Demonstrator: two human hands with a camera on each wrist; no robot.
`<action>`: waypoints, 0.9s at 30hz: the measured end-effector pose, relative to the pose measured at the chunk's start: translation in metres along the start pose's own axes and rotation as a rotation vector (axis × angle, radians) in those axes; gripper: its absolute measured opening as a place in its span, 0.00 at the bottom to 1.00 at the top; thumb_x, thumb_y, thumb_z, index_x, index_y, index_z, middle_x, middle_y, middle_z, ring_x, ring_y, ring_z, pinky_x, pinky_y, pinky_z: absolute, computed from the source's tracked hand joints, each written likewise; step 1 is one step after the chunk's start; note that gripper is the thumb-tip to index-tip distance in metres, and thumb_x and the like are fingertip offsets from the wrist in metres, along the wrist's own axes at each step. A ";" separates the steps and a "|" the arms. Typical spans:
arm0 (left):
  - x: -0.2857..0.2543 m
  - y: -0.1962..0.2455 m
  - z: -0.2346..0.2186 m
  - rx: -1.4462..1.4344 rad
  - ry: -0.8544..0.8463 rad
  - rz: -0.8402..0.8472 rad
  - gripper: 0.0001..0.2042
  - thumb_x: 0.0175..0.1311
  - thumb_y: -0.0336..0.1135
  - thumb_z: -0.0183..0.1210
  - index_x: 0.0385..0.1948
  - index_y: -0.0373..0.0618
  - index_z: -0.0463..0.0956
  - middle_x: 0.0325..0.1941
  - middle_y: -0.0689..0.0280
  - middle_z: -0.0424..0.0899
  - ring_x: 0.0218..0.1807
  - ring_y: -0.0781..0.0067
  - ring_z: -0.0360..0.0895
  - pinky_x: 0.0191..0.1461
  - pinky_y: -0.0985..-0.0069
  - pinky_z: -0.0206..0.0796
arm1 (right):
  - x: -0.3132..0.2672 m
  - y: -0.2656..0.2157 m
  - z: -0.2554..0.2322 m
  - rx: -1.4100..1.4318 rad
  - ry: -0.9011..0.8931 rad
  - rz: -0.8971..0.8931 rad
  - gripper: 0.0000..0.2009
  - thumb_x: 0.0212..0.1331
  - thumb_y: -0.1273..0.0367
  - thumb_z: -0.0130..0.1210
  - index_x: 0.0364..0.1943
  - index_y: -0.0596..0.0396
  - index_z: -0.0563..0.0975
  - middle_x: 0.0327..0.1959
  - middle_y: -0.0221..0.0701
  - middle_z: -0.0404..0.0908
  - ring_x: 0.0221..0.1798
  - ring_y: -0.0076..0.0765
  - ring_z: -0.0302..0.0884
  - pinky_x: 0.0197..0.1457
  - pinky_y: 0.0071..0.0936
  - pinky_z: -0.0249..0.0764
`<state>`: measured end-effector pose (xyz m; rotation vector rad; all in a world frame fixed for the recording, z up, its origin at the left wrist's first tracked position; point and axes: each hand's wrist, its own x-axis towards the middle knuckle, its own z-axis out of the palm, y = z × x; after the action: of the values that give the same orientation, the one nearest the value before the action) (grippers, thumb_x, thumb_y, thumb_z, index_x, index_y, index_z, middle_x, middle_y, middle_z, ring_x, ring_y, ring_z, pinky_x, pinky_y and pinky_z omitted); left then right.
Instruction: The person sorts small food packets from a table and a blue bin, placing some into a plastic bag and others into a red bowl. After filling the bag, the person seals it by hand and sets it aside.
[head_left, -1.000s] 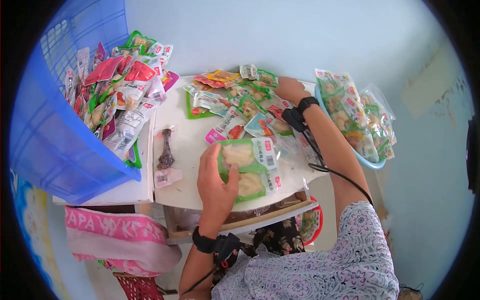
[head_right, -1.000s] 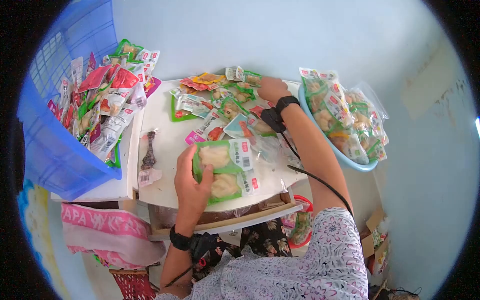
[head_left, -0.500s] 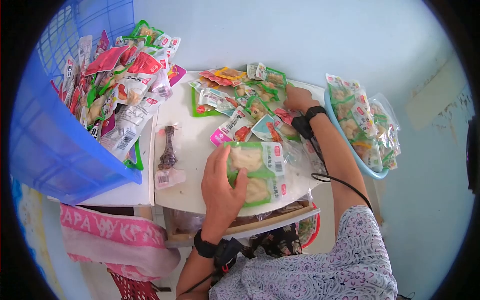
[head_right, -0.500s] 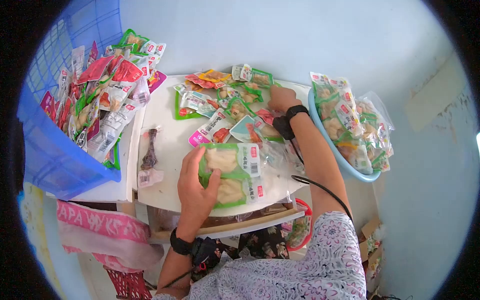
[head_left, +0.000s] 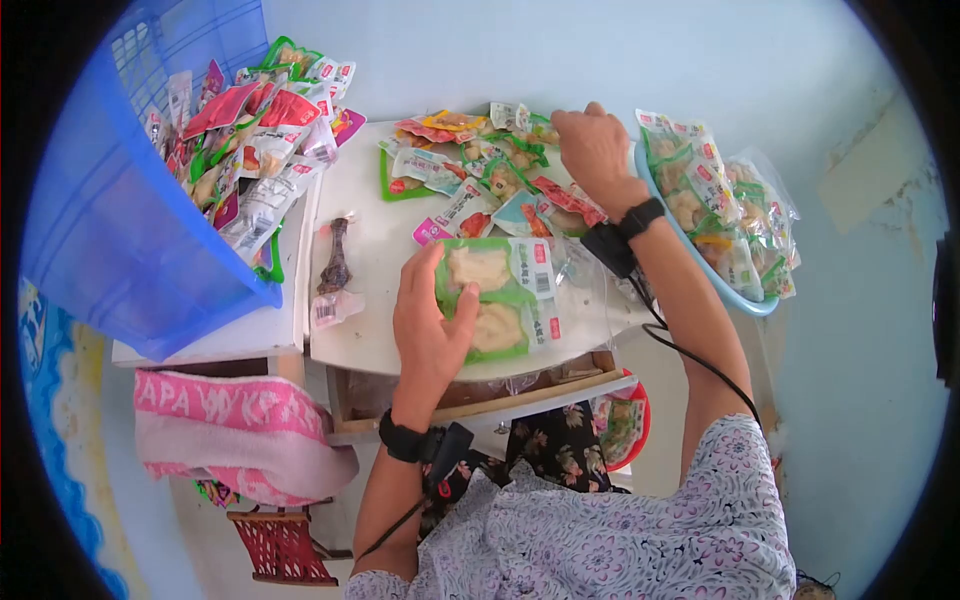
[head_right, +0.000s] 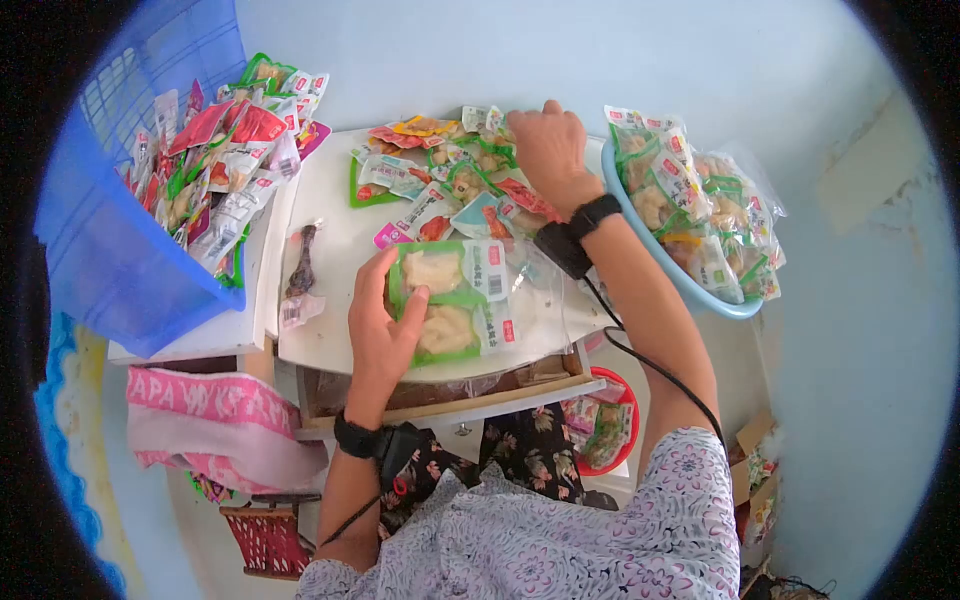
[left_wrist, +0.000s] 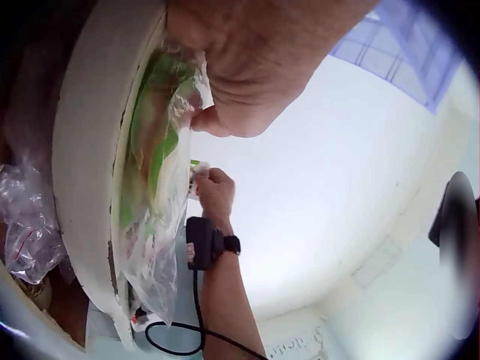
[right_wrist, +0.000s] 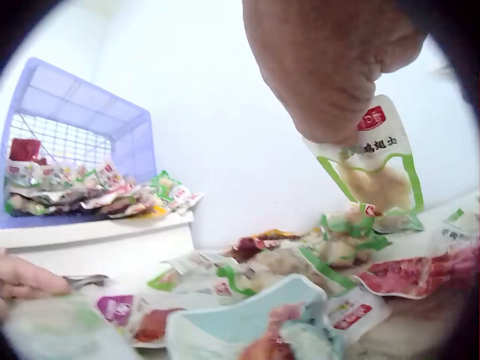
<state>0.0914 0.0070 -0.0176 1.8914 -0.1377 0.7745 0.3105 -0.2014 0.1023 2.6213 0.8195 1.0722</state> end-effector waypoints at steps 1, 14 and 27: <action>0.000 -0.001 0.000 0.008 0.018 0.002 0.26 0.66 0.31 0.65 0.65 0.35 0.70 0.65 0.50 0.77 0.65 0.50 0.75 0.69 0.61 0.67 | -0.002 -0.003 -0.015 0.112 0.046 0.025 0.06 0.59 0.75 0.55 0.36 0.51 0.83 0.33 0.35 0.86 0.41 0.47 0.82 0.40 0.45 0.78; -0.040 0.096 -0.021 -0.578 -0.006 -0.533 0.28 0.81 0.50 0.49 0.71 0.37 0.65 0.54 0.60 0.80 0.41 0.74 0.82 0.33 0.78 0.74 | -0.162 -0.058 -0.163 0.908 0.304 -0.159 0.17 0.45 0.88 0.57 0.42 0.61 0.81 0.49 0.42 0.87 0.57 0.51 0.85 0.60 0.43 0.81; -0.066 0.106 0.009 -0.574 -0.075 -0.374 0.26 0.74 0.26 0.59 0.72 0.36 0.65 0.43 0.68 0.84 0.41 0.85 0.78 0.45 0.84 0.71 | -0.251 -0.059 -0.170 1.982 0.030 0.959 0.14 0.75 0.73 0.54 0.61 0.62 0.74 0.57 0.41 0.83 0.59 0.34 0.82 0.60 0.32 0.78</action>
<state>-0.0013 -0.0649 0.0259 1.3431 -0.0424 0.3550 0.0211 -0.2977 0.0554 4.9911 0.6303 -0.0860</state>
